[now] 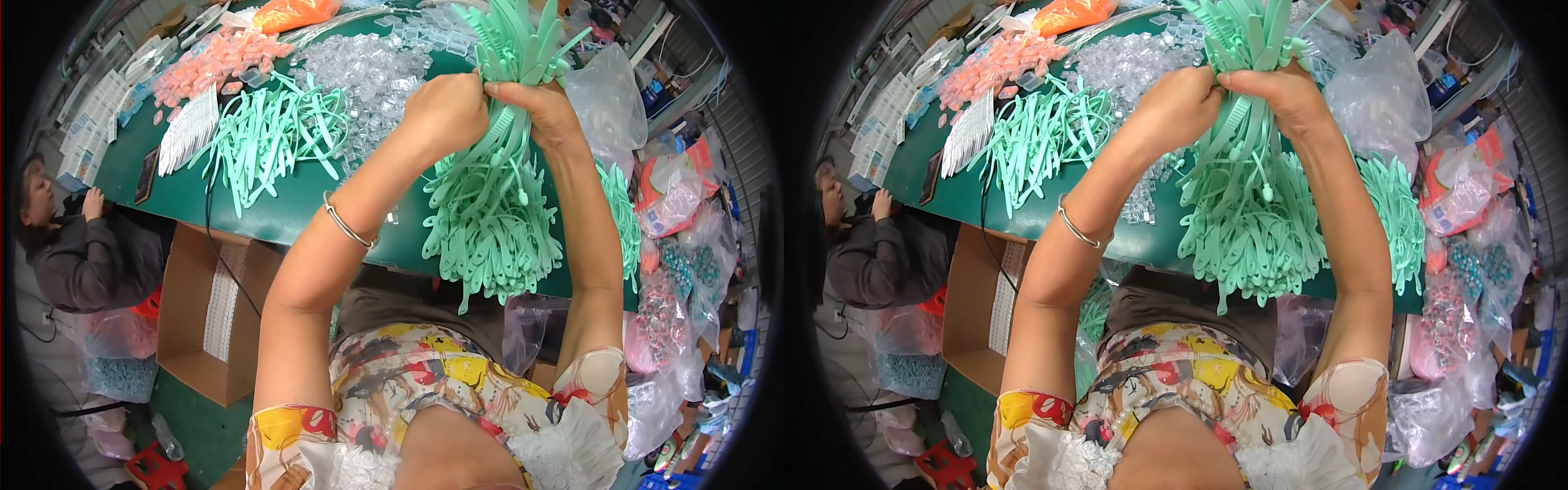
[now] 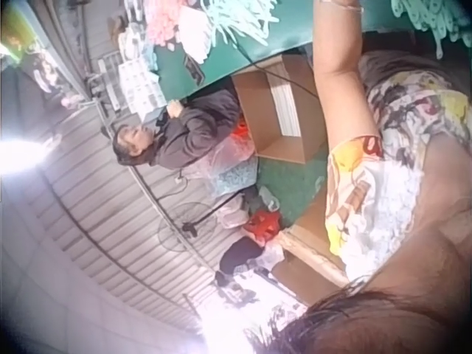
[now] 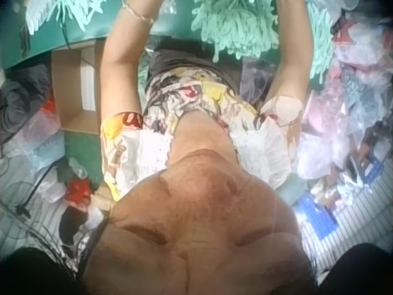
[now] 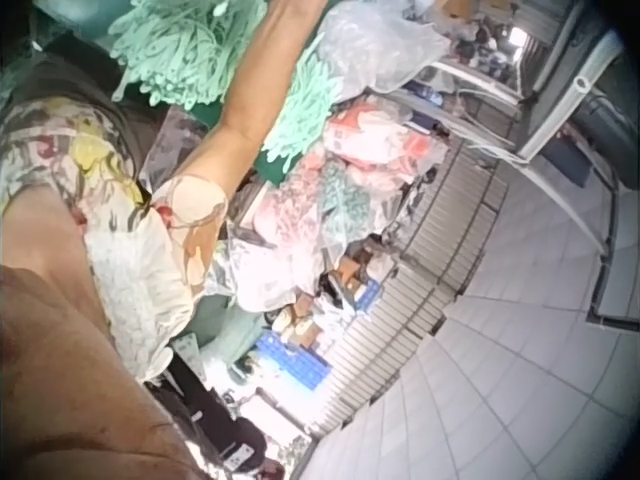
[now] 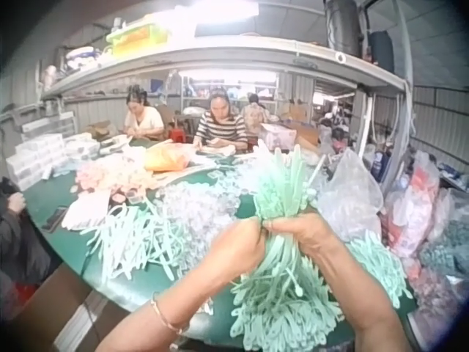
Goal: Sorting and stacking green plastic parts at a factory assembly table.
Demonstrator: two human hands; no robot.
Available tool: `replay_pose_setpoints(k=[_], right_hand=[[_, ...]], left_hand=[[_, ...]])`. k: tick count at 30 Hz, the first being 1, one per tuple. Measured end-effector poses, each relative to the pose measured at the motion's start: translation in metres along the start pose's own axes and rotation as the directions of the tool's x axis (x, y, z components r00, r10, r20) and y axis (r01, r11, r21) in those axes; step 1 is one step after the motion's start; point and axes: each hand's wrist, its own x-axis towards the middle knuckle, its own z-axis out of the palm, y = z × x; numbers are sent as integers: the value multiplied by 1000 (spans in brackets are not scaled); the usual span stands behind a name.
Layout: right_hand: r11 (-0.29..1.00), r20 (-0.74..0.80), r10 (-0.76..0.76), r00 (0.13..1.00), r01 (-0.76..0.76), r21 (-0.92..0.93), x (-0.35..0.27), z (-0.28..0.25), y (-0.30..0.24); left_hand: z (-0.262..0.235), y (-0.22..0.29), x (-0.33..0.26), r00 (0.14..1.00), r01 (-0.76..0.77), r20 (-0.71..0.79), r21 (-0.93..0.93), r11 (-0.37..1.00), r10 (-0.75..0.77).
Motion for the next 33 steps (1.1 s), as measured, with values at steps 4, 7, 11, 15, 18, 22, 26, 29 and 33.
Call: replay_pose_setpoints(k=[4, 7, 11, 15, 18, 22, 26, 29, 33], right_hand=[[997, -16, -57, 998, 56, -62, -2, -4, -1], [993, -88, -116, 989, 114, -35, 2, 0, -6], [999, -28, -52, 998, 52, -4, 7, -17, -5], [993, -111, -114, 987, 117, 22, 7, -24, -7], [999, -89, -41, 995, 42, 9, 7, -29, -8], [998, -44, -70, 997, 70, -8, 4, -22, -8], [997, -95, -67, 993, 70, 32, -9, -6, -17], [1000, -110, -18, 994, 20, 19, -14, -12, -11], [999, -130, -7, 991, 12, 34, -18, -12, -7]], left_hand=[[-2, -6, 11, 990, 54, 139, -211, 976, -24], [-3, -4, 8, 998, 18, 66, -254, 967, -2], [-1, -3, 4, 1000, -13, -21, -408, 913, 5], [9, -4, -2, 981, -135, -191, -583, 801, 25], [8, 2, -2, 981, -131, -184, -428, 894, 55], [12, 8, -4, 970, -147, -227, -291, 945, 81], [14, 9, -4, 988, -111, -134, -274, 955, 77], [9, 11, -3, 998, -50, 6, -318, 947, 55], [7, 9, -6, 997, -21, 60, -406, 914, 49]])
